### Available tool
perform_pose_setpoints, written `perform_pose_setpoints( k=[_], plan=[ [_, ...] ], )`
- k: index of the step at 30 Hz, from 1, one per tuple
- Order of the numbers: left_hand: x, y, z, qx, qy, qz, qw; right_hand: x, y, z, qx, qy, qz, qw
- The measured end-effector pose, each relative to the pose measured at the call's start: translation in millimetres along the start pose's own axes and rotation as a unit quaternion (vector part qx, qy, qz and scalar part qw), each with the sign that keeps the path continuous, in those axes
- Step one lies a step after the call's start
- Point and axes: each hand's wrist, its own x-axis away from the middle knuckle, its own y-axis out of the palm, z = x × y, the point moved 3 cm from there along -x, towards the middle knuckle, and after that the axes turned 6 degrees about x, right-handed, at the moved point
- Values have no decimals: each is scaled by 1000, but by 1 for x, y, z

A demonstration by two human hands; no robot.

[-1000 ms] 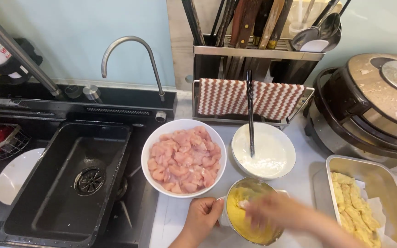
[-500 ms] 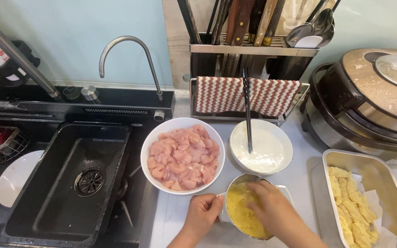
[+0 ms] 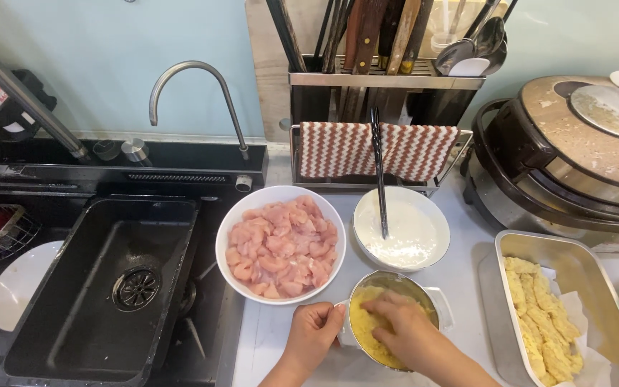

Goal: Coat pieces of raw meat in a liquid mixture and then breadcrumbs before placing them in a tray.

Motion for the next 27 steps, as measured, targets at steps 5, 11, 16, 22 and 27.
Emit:
perform_pose_setpoints(
  k=[5,11,16,22,27],
  plan=[
    [0,-3,0,2,5,1,1000,0,-16,-17,-73,38,-12,997],
    [-1,-1,0,-12,14,2,1000,0,-14,-12,-42,19,-24,999],
    [1,-1,1,-12,11,9,1000,2,-25,-19,-91,19,-22,995],
    [0,-2,-3,-9,2,8,1000,-1,-15,-7,-64,46,-87,993],
    [0,0,0,-14,-3,9,1000,5,-26,-19,7,-50,8,999]
  ],
)
